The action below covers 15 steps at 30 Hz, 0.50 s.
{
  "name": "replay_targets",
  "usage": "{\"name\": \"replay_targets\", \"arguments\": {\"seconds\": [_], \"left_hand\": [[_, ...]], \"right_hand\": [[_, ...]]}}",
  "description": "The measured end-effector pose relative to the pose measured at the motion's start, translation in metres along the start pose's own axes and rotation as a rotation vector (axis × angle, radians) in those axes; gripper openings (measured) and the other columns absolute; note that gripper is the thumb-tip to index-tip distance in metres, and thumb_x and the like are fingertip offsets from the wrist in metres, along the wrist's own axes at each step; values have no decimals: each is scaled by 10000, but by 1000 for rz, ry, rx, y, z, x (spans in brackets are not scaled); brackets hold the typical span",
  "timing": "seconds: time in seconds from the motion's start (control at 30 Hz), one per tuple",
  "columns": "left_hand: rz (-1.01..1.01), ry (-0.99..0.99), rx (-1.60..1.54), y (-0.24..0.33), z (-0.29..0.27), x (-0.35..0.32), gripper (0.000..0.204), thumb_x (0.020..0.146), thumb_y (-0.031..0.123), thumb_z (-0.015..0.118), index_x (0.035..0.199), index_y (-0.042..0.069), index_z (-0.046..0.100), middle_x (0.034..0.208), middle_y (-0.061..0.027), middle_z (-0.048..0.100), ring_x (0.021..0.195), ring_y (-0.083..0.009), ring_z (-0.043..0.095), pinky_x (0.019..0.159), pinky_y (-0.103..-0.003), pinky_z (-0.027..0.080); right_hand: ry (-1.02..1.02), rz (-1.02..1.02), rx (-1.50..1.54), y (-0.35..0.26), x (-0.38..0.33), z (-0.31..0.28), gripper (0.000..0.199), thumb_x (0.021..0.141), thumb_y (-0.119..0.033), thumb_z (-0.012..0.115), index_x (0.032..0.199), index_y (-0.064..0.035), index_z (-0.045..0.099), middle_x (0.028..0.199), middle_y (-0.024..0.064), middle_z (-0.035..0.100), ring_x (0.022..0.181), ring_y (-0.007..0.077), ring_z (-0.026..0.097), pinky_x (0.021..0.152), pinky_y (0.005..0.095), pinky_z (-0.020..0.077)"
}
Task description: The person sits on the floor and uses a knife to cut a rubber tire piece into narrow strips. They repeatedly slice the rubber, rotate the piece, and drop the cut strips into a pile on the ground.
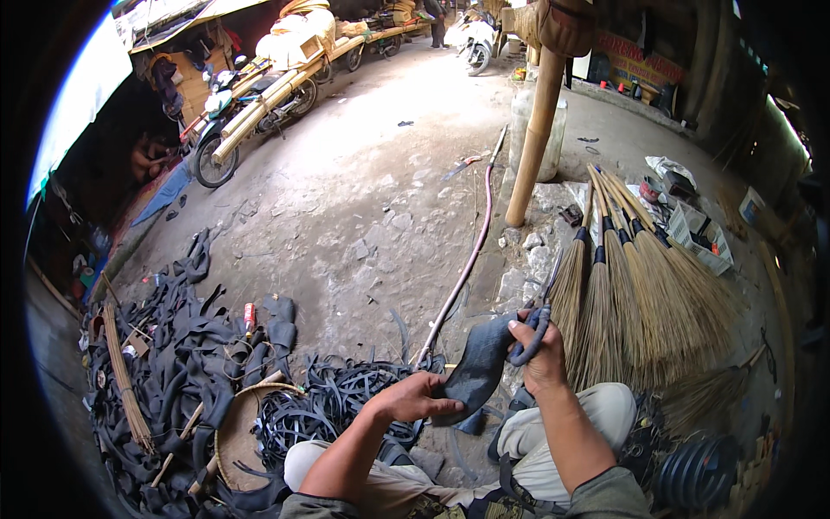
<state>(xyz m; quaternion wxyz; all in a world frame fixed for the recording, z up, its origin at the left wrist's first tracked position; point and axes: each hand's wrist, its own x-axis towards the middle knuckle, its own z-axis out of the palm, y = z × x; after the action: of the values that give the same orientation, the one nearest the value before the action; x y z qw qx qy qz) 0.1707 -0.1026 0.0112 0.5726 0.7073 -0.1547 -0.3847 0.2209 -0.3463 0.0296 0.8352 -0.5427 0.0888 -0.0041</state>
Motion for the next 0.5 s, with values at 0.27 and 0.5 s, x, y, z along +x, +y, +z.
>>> {"name": "replay_targets", "arguments": {"seconds": [0.27,0.5], "left_hand": [[246,304,-680,-5,-6,0,349,944,158,758,1233,29,612,1045,-43,723,954,-168,706,857,-356,584],[360,666,-951,2,-24,-11,405,967,88,687,1331,103,509,1157,-84,671,1018,-252,710,852,-500,627]], "right_hand": [[-270,134,-166,14,-5,-7,309,1003,-297,679,1135,-21,641,891,20,645,801,88,574,725,218,457],[-568,216,-293,33,-24,5,251,990,-203,695,1114,4,628,926,3,645,815,73,595,753,219,488]]}}
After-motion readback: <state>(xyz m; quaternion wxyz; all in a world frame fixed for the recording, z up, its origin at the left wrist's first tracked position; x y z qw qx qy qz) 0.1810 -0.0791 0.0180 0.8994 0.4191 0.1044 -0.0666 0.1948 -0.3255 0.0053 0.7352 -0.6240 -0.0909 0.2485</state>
